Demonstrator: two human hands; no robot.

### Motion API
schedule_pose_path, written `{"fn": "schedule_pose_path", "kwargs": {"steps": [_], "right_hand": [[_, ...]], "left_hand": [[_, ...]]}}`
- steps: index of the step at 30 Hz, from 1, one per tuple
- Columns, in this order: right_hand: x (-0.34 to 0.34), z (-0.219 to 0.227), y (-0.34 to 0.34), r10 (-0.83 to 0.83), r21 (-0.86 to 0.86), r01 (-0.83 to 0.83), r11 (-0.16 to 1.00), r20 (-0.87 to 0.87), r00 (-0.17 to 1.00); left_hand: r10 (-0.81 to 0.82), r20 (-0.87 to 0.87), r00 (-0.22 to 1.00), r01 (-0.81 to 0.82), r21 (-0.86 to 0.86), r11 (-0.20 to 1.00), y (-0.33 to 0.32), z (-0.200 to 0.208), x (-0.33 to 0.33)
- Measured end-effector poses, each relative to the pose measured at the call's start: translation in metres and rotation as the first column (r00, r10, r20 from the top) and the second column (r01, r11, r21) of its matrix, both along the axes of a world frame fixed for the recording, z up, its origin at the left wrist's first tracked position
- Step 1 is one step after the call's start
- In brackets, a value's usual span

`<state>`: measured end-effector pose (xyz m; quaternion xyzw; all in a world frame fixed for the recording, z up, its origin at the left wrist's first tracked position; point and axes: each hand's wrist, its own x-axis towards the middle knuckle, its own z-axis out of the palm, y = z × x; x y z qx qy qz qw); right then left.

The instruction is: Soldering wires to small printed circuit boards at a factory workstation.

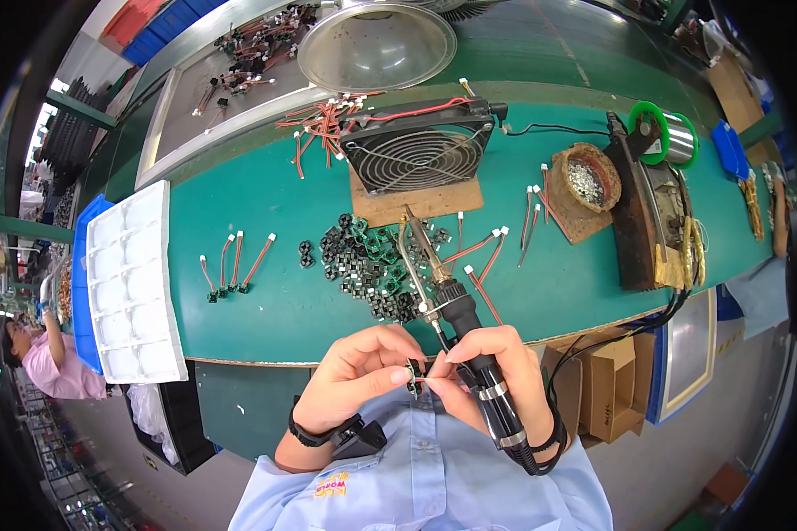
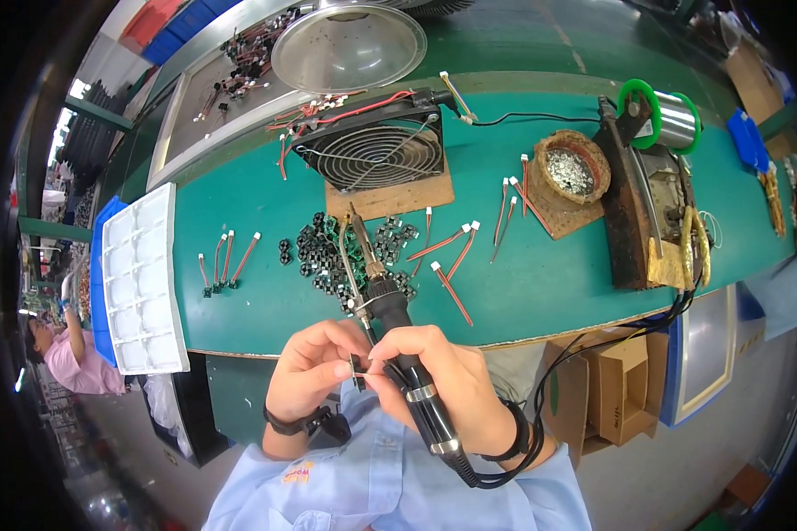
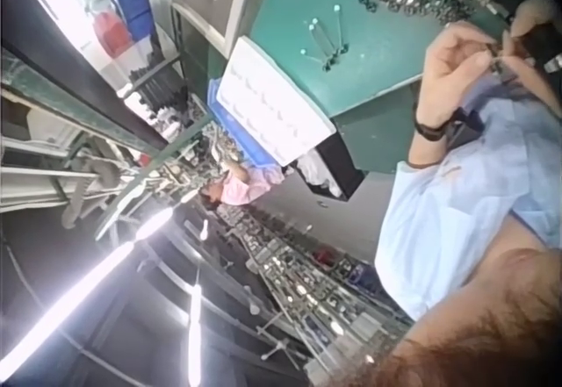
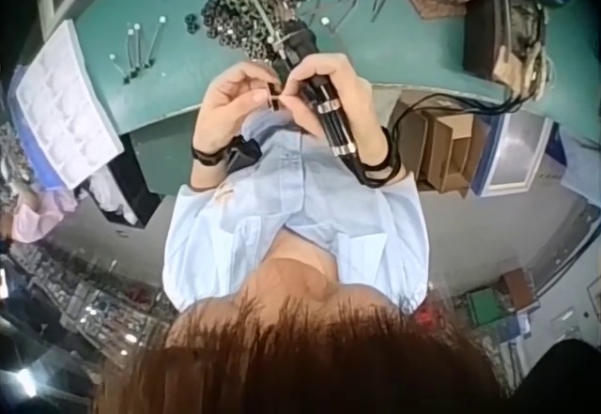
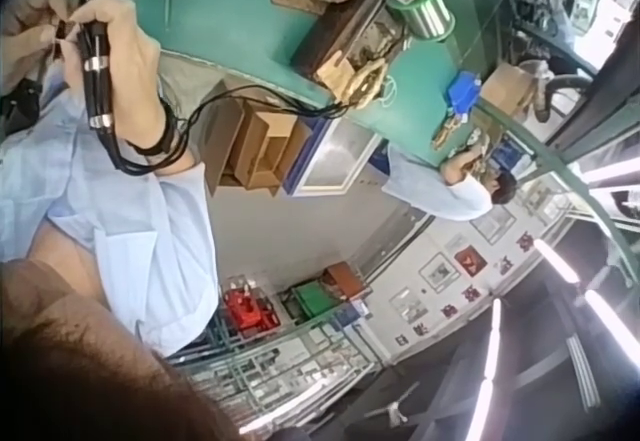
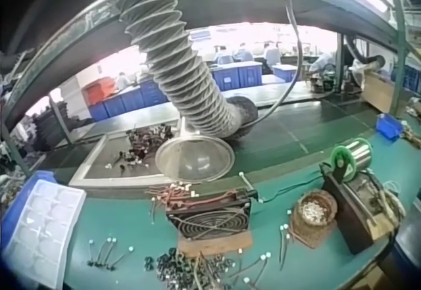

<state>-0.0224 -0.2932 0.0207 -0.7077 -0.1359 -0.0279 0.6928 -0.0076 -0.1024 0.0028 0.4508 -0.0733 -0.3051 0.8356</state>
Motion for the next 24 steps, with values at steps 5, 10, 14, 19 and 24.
{"fn": "schedule_pose_path", "kwargs": {"steps": [5, 10, 14, 19, 24], "right_hand": [[0.002, -0.004, -0.002, -0.005, -0.022, 0.006, 1.000, 0.044, 0.999], [0.001, -0.003, -0.003, -0.015, -0.033, 0.017, 0.999, 0.056, 0.998], [-0.002, -0.007, -0.004, -0.076, -0.014, 0.076, 0.997, 0.048, 0.996], [-0.008, -0.007, -0.014, -0.050, -0.010, 0.050, 0.999, -0.035, 0.998], [-0.017, -0.013, -0.037, -0.229, -0.229, 0.328, 0.917, 0.372, 0.900]], "left_hand": [[0.026, 0.064, 0.998, -0.028, 0.031, 0.999, 0.000, 0.006, 0.000], [0.024, 0.130, 0.991, -0.030, 0.042, 0.999, -0.004, 0.009, -0.001], [0.070, 0.122, 0.990, -0.077, 0.051, 0.996, -0.009, 0.011, -0.002], [0.195, 0.041, 0.980, -0.197, 0.080, 0.977, -0.012, 0.010, -0.002], [0.358, 0.122, 0.926, -0.373, 0.134, 0.918, -0.014, 0.003, 0.003]]}}
